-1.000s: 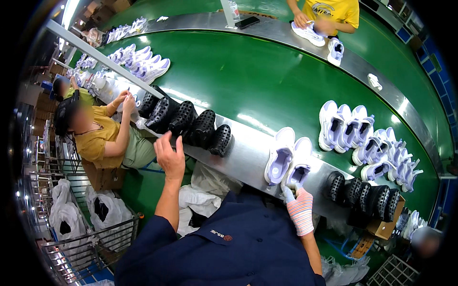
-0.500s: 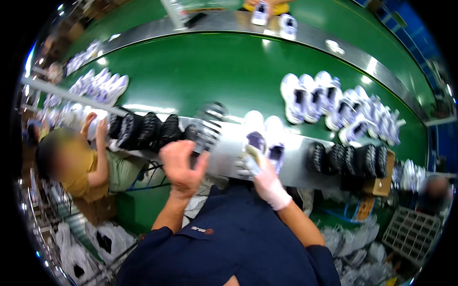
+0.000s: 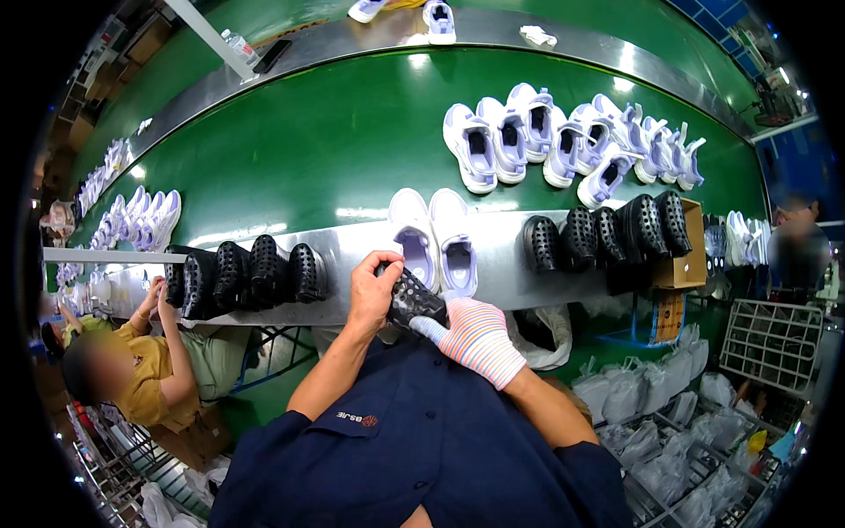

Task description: The person cleans and finishes white sneakers on an assembly line by using a small tool to trim excess material or apply a substance, then moves them across the workspace.

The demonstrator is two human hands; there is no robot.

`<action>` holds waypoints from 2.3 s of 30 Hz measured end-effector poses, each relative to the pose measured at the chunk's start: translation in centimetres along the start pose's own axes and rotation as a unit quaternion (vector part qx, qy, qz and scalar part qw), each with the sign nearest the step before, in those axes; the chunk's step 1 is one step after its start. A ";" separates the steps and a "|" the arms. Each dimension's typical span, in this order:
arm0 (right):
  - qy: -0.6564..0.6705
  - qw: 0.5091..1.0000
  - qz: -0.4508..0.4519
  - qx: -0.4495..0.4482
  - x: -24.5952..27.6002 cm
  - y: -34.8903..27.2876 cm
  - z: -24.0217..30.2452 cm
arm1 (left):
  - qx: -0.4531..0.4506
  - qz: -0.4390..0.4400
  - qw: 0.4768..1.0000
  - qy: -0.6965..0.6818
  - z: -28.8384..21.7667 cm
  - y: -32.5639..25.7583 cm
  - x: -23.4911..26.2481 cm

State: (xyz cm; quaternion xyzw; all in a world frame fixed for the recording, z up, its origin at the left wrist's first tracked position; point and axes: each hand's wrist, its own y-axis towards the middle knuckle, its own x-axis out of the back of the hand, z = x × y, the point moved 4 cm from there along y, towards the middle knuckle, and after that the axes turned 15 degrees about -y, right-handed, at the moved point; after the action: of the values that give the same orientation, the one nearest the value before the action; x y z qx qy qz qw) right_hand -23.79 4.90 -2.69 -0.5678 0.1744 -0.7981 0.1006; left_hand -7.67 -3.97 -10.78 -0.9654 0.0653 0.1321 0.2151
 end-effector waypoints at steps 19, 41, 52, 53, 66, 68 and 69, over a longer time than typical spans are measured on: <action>-0.059 0.991 0.017 -0.116 -2.4 6.9 -1.8 | -0.229 0.254 0.857 0.385 -0.7 6.8 -4.0; -0.042 0.946 -0.308 -0.097 -4.9 3.8 -6.1 | -0.046 0.095 0.902 0.419 0.0 3.9 0.2; -0.029 0.982 -0.063 -0.175 -7.7 10.4 -8.8 | -0.044 -0.007 0.851 0.523 3.8 6.9 -1.0; -0.024 0.982 -0.052 -0.181 -7.6 10.5 -9.0 | -0.053 -0.006 0.863 0.502 3.7 6.5 -0.7; 0.092 0.986 -0.060 -0.122 -10.1 10.2 -10.4 | -0.114 0.212 0.748 0.618 3.2 -1.2 -7.8; 0.116 0.988 -0.069 -0.072 -7.9 10.0 -9.1 | -0.155 0.191 0.736 0.631 6.6 2.0 -5.4; 0.190 0.977 -0.054 -0.085 -7.1 9.4 -9.6 | -0.189 0.178 0.726 0.637 6.5 3.2 -5.0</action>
State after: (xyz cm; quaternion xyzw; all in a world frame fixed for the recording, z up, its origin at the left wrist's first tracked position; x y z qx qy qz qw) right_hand -30.80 0.38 -15.34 -0.4211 0.2263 -0.8780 -0.0261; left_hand -14.49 -3.70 -16.31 -0.8142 0.3308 -0.4682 -0.0915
